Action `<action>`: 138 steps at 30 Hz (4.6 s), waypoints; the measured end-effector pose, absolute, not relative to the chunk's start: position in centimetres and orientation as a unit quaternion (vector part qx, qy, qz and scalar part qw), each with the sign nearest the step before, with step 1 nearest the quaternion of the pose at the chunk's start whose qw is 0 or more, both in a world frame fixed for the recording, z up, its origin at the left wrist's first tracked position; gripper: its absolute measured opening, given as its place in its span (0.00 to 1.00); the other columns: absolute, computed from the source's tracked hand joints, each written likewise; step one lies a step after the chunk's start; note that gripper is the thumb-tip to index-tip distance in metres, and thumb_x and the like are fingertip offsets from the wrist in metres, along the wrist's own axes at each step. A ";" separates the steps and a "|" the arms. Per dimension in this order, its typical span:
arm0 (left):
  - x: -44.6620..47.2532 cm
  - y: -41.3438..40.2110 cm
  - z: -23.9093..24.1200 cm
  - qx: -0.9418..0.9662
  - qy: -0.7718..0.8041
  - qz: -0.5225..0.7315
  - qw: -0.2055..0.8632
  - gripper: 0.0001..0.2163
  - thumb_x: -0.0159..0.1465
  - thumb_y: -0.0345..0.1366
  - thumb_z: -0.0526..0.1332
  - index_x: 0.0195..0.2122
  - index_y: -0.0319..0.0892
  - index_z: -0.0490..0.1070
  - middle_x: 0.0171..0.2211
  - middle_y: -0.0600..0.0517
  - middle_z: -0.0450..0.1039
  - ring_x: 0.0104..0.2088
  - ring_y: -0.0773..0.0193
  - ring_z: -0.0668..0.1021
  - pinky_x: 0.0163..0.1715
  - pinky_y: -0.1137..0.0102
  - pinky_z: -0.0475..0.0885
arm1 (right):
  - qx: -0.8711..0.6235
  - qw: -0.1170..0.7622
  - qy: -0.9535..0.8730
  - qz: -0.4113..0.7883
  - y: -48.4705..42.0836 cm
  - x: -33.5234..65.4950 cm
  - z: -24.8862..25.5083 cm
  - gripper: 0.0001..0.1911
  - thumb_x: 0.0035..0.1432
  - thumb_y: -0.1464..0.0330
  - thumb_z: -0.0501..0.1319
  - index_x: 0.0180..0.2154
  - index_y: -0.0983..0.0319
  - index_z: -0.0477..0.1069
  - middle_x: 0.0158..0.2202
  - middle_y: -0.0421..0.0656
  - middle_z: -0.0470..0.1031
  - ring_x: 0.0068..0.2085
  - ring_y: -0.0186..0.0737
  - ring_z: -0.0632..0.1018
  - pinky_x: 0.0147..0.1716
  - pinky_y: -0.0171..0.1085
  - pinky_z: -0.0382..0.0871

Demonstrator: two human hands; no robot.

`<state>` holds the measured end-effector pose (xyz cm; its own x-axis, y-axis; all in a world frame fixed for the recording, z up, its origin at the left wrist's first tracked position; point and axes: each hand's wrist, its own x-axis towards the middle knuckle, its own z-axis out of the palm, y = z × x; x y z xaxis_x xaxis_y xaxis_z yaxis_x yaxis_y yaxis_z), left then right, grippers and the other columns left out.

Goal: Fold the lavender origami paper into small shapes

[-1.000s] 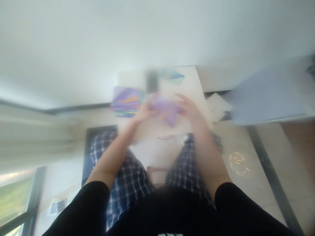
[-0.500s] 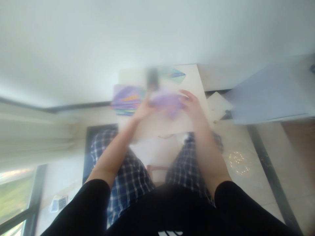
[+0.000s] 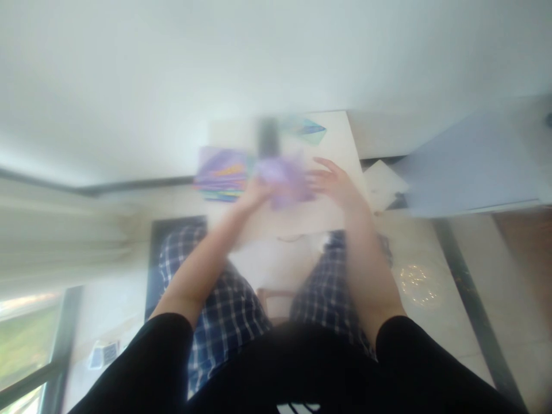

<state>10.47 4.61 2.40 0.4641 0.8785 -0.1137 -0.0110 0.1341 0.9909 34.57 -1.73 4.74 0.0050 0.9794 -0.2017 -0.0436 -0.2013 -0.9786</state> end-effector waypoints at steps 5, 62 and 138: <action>8.0 1.8 4.5 0.584 0.315 0.183 0.726 0.21 0.50 0.41 0.75 0.42 0.37 0.75 0.36 0.47 0.79 0.38 0.57 0.82 0.38 0.66 0.78 | -0.513 0.402 -0.533 0.540 -3.6 35.2 7.4 0.36 0.47 0.56 0.74 0.58 0.51 0.71 0.63 0.46 0.72 0.59 0.50 0.76 0.59 0.53 0.72; 10.4 0.8 -2.2 0.839 0.344 0.366 0.211 0.25 0.74 0.46 0.45 0.68 0.43 0.59 0.69 0.41 0.61 0.72 0.56 0.58 0.72 0.54 0.51 | -0.540 0.568 -0.319 0.533 -4.0 26.6 1.4 0.27 0.42 0.48 0.72 0.41 0.55 0.78 0.50 0.42 0.81 0.56 0.48 0.78 0.57 0.47 0.73; 8.9 1.1 -1.6 0.781 0.440 0.401 0.190 0.14 0.72 0.43 0.54 0.50 0.48 0.77 0.47 0.49 0.81 0.50 0.55 0.77 0.58 0.55 0.67 | -0.502 0.595 -0.220 0.589 -3.7 27.5 1.5 0.22 0.40 0.60 0.76 0.40 0.55 0.78 0.45 0.39 0.83 0.55 0.46 0.79 0.49 0.41 0.77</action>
<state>8.92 1.05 -1.62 0.2913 0.8390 0.4595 0.5337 -0.5412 0.6498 27.54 -3.67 1.55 0.2101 0.9206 -0.3291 -0.4795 -0.1963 -0.8553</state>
